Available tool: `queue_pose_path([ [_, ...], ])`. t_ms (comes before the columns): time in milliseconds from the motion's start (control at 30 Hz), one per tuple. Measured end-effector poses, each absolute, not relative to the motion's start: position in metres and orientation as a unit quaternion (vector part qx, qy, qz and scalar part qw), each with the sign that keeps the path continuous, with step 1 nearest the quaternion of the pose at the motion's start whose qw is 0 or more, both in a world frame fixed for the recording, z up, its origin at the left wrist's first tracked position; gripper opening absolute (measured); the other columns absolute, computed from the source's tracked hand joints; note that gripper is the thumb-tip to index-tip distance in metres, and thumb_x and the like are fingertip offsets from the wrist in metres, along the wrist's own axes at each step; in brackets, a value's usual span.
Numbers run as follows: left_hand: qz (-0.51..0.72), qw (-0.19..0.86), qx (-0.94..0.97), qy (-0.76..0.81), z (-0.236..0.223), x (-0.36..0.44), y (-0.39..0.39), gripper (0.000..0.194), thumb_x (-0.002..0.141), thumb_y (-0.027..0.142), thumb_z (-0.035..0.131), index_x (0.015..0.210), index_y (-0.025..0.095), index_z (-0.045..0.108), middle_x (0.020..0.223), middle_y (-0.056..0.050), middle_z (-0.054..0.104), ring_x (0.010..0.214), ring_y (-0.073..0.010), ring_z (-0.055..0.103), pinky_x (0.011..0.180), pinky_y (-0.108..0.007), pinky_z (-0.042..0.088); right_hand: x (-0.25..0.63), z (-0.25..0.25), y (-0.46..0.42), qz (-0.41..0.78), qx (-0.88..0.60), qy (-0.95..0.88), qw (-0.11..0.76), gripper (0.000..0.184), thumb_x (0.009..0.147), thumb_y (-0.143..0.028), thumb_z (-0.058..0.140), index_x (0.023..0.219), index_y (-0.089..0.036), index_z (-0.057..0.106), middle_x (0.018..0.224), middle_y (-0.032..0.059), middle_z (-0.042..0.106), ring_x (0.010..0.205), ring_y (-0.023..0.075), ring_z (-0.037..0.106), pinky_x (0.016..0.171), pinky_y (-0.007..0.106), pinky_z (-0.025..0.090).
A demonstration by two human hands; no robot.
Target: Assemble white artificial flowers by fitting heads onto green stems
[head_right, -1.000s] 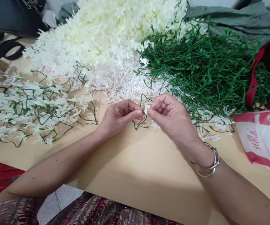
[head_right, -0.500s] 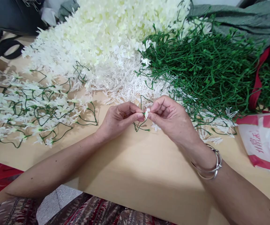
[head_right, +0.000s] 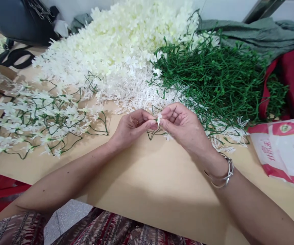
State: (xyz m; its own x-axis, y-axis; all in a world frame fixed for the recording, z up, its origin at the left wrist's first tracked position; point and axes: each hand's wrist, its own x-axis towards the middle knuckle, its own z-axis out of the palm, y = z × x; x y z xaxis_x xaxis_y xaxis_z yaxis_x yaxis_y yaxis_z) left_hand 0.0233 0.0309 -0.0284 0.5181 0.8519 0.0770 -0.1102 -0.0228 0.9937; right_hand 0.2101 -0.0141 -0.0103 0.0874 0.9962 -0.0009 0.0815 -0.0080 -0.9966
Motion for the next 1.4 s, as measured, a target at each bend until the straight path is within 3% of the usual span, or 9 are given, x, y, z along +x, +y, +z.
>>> queue_pose_path([
  [167,0.448,0.643,0.564,0.261,-0.008,0.008,0.050,0.041,0.086,0.056,0.084,0.090,0.019,0.066,0.081,0.000,0.069,0.075,-0.0120,0.068,0.075,-0.026,0.059,0.218,0.006,-0.018,0.390,-0.550,-0.536,0.508,0.019,0.088,-0.039,0.083,0.097,-0.030,0.069,0.091,0.0018,0.073,0.085,0.0201,0.067,0.078,0.036,0.056],
  [333,0.496,0.624,0.532,0.285,0.010,-0.007,0.065,0.030,0.091,0.046,0.080,0.087,0.021,0.063,0.077,0.004,0.061,0.067,-0.0077,0.058,0.067,-0.021,0.051,0.218,0.014,-0.028,0.292,-0.561,-0.627,0.454,0.011,0.092,-0.037,0.077,0.091,-0.029,0.070,0.087,0.0017,0.070,0.081,0.0215,0.063,0.078,0.039,0.051],
  [633,0.492,0.568,0.579,0.316,0.006,-0.005,0.062,0.037,0.083,0.054,0.087,0.088,0.020,0.071,0.074,0.002,0.063,0.062,-0.0083,0.053,0.060,-0.021,0.046,0.207,0.007,-0.032,0.263,-0.561,-0.692,0.371,0.012,0.096,-0.045,0.071,0.093,-0.034,0.070,0.092,0.0053,0.075,0.085,0.0280,0.068,0.075,0.045,0.054],
  [700,0.450,0.538,0.634,0.327,0.014,-0.018,0.070,0.035,0.083,0.050,0.087,0.086,0.019,0.073,0.072,0.001,0.064,0.062,-0.0087,0.053,0.058,-0.022,0.043,0.213,0.007,-0.027,0.213,-0.577,-0.697,0.368,0.016,0.098,-0.044,0.067,0.088,-0.032,0.068,0.088,0.0057,0.072,0.084,0.0288,0.067,0.078,0.046,0.052],
  [867,0.104,0.510,0.807,0.280,0.028,-0.046,0.083,0.014,0.083,0.032,0.082,0.086,0.018,0.083,0.075,-0.002,0.076,0.063,-0.0112,0.062,0.057,-0.021,0.042,0.234,0.010,-0.023,0.181,-0.593,-0.722,0.306,0.018,0.097,-0.047,0.068,0.088,-0.031,0.069,0.083,0.0052,0.071,0.076,0.0279,0.064,0.071,0.043,0.047],
  [933,0.087,0.473,0.827,0.291,0.026,-0.047,0.083,0.012,0.084,0.030,0.080,0.088,0.019,0.084,0.077,-0.002,0.078,0.063,-0.0116,0.064,0.057,-0.021,0.043,0.241,0.009,-0.024,0.200,-0.576,-0.751,0.254,0.017,0.095,-0.048,0.072,0.092,-0.031,0.072,0.085,0.0044,0.072,0.075,0.0263,0.064,0.067,0.040,0.045],
  [1067,0.196,0.417,0.825,0.327,0.016,-0.034,0.076,0.014,0.091,0.029,0.073,0.092,0.019,0.082,0.085,-0.004,0.078,0.072,-0.0130,0.065,0.065,-0.022,0.046,0.248,0.003,-0.025,0.193,-0.551,-0.786,0.204,0.015,0.098,-0.040,0.066,0.088,-0.030,0.071,0.083,0.0042,0.071,0.073,0.0237,0.062,0.064,0.039,0.041],
  [1267,0.333,0.421,0.799,0.272,0.006,-0.008,0.053,0.011,0.096,0.027,0.071,0.099,0.019,0.079,0.096,-0.006,0.078,0.077,-0.0134,0.069,0.071,-0.025,0.052,0.244,0.013,-0.026,0.225,-0.608,-0.702,0.295,0.015,0.095,-0.039,0.070,0.083,-0.030,0.073,0.084,0.0023,0.072,0.070,0.0224,0.063,0.064,0.038,0.043],
  [1400,0.335,0.491,0.769,0.237,0.002,0.005,0.039,0.021,0.097,0.030,0.073,0.115,0.019,0.077,0.110,-0.009,0.080,0.088,-0.0162,0.075,0.080,-0.027,0.057,0.226,0.021,-0.028,0.355,-0.594,-0.600,0.401,0.018,0.089,-0.048,0.080,0.087,-0.030,0.077,0.079,0.0007,0.072,0.069,0.0186,0.062,0.063,0.035,0.047],
])
